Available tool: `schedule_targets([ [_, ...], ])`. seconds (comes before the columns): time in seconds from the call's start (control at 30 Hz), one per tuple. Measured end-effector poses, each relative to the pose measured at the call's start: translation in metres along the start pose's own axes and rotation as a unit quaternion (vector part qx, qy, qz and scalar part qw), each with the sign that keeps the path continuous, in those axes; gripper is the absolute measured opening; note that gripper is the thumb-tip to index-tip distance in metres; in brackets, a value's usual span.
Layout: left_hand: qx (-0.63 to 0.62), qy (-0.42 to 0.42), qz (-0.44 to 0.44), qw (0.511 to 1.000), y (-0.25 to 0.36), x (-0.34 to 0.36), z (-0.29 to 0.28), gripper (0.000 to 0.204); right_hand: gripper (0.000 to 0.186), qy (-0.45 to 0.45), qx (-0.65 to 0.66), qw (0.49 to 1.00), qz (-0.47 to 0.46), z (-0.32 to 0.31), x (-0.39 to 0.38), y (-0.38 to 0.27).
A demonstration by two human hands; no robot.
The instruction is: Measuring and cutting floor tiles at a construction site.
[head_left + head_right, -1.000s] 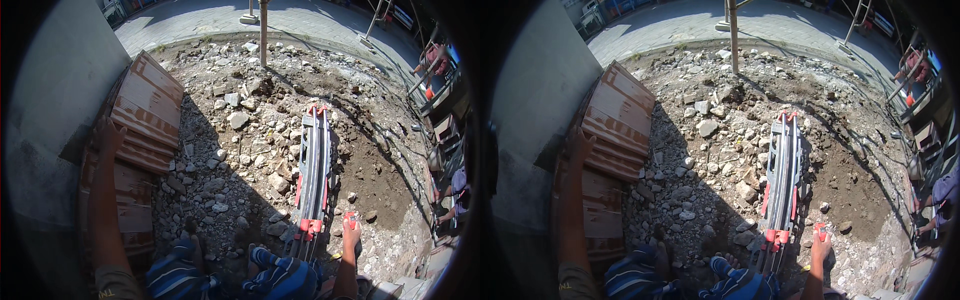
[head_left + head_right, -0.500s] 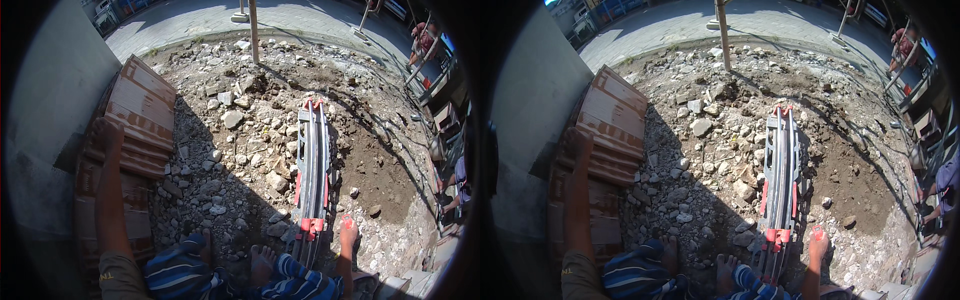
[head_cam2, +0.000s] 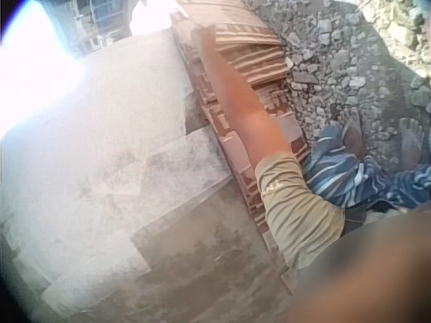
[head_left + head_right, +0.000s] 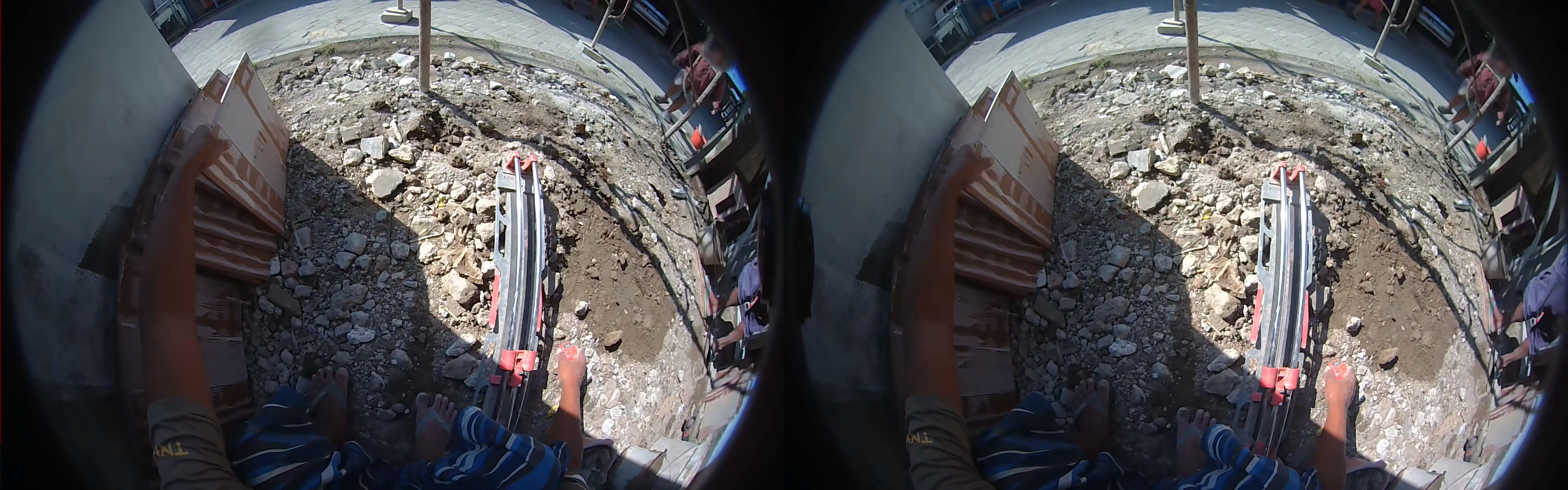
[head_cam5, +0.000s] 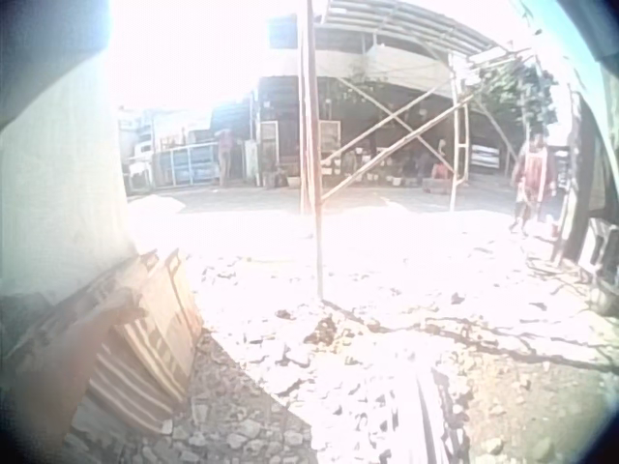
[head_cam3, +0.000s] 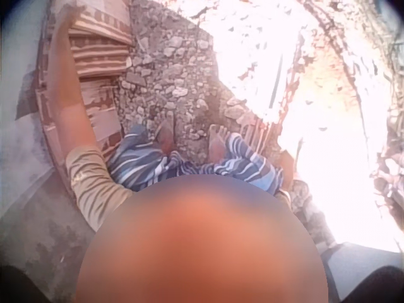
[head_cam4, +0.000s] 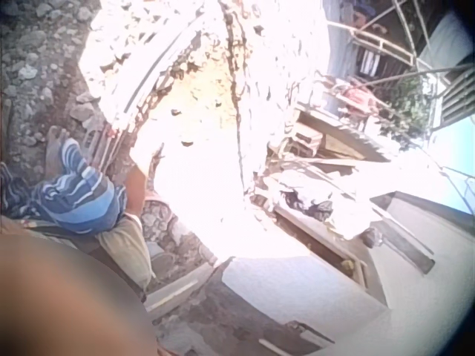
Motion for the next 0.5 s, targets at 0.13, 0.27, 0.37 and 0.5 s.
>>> schedule_targets([
  [0.13,0.068,0.069,0.045,0.994,0.03,-0.019,0.028,0.045,0.048,0.007,-0.02,1.0,-0.002,0.0,0.009,0.021],
  [0.27,-0.032,0.064,0.025,0.997,0.035,-0.099,0.014,0.039,0.051,0.005,-0.014,1.0,-0.008,0.017,0.018,0.027],
  [0.37,-0.126,0.139,0.076,0.979,0.052,-0.192,0.025,0.032,0.067,0.051,-0.021,0.998,-0.016,-0.007,0.012,-0.01],
  [0.5,-0.276,0.099,0.072,0.953,0.065,-0.281,0.064,0.031,0.069,-0.001,0.228,0.942,-0.248,-0.06,-0.029,-0.197],
])
Point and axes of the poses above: each hand's wrist, its own x-axis towards the middle knuckle, its own z-axis out of the palm, y = z × x, the point moved 7 cm from there along x, towards the middle knuckle, and after that the axes turned 13 degrees about -x, right-handed, at the moved point
